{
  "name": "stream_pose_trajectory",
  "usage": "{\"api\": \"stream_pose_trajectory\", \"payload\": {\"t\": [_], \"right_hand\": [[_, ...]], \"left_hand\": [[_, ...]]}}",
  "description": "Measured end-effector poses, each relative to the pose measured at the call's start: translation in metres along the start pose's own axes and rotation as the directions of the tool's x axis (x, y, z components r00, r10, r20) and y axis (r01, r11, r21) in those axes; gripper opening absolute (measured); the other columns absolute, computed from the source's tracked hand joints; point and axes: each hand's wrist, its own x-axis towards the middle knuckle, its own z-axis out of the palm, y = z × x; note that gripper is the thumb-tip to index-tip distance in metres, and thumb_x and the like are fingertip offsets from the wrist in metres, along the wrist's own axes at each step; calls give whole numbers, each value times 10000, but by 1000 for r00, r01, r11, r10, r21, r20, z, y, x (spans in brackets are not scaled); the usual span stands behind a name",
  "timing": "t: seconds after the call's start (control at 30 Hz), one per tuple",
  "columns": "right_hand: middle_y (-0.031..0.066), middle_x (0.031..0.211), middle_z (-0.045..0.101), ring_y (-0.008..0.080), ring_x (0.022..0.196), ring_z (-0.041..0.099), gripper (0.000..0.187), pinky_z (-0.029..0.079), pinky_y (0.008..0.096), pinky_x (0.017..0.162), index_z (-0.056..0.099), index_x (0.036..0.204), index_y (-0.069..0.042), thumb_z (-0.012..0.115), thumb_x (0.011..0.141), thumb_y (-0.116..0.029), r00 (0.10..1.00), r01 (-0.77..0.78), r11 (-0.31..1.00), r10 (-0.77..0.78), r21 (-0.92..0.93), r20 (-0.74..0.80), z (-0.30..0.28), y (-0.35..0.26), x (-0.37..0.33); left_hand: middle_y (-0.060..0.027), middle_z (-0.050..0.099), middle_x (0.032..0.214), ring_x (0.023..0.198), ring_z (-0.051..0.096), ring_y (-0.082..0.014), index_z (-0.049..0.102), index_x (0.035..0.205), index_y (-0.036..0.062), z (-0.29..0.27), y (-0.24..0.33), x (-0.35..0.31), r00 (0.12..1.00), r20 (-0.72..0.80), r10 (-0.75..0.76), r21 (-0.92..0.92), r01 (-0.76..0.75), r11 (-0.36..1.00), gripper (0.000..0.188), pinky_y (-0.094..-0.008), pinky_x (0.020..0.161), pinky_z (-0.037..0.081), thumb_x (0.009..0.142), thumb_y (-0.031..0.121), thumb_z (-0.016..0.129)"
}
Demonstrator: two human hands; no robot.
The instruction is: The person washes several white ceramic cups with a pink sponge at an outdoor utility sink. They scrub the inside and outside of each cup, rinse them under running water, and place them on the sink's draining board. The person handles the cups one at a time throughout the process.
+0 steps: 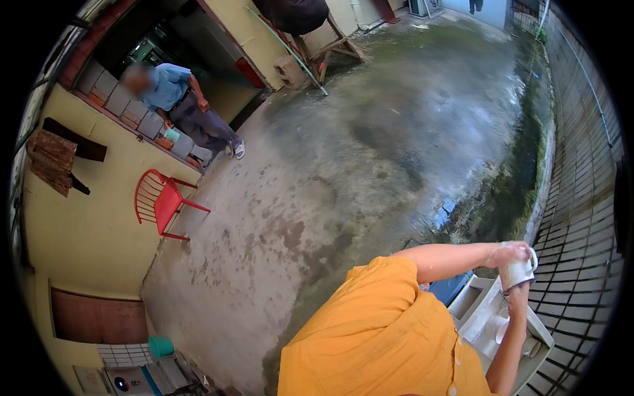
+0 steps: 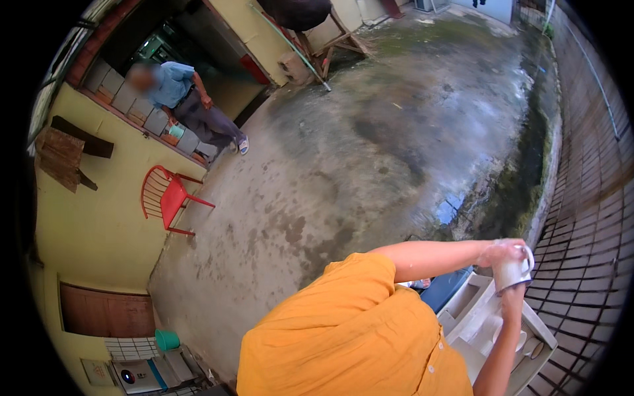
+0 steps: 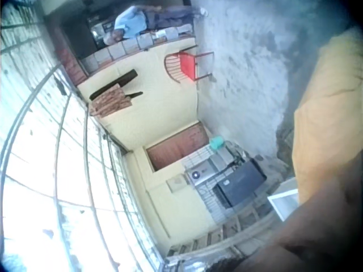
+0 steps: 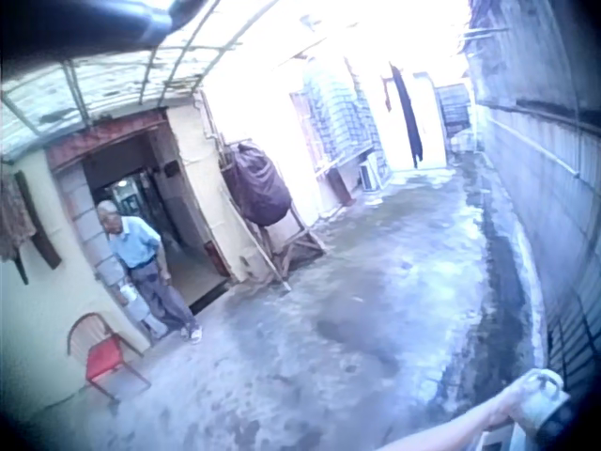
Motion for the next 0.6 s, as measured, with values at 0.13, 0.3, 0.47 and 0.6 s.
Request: {"api": "stream_pose_trajectory", "payload": {"t": [0.13,0.3,0.47,0.6], "right_hand": [[86,1238,517,193,1113,514,476,407,331,951,404,1326,-15,517,880,-137,998,-44,915,25,401,52,33,-5,-5],[20,995,547,125,835,504,386,387,237,708,486,1212,-53,511,839,-147,981,-62,960,109,271,-162,35,44,-13],[-29,772,489,74,654,420,190,333,244,550,577,964,-59,518,838,-188,1000,8,998,-7,69,-10,29,2,-22],[188,983,599,361,961,552,214,447,441,831,612,905,2,563,721,-96,854,452,378,-445,-808,270,-3,-34,-22]], "left_hand": [[-57,644,779,731,632,-194,639,853,75,-15,4,9,959,-257,116,377,-11,926,165,-325,669,509,840,239,630],[-162,664,775,738,643,-342,690,710,58,35,2,17,831,-411,376,884,262,387,292,-400,710,508,792,330,621],[-89,647,663,625,632,-263,697,709,82,47,13,31,779,-472,412,772,140,620,210,-387,652,521,766,285,699],[-118,629,662,577,621,-240,588,733,48,46,16,50,919,-376,-122,122,180,976,194,-368,559,516,837,198,654]]}}
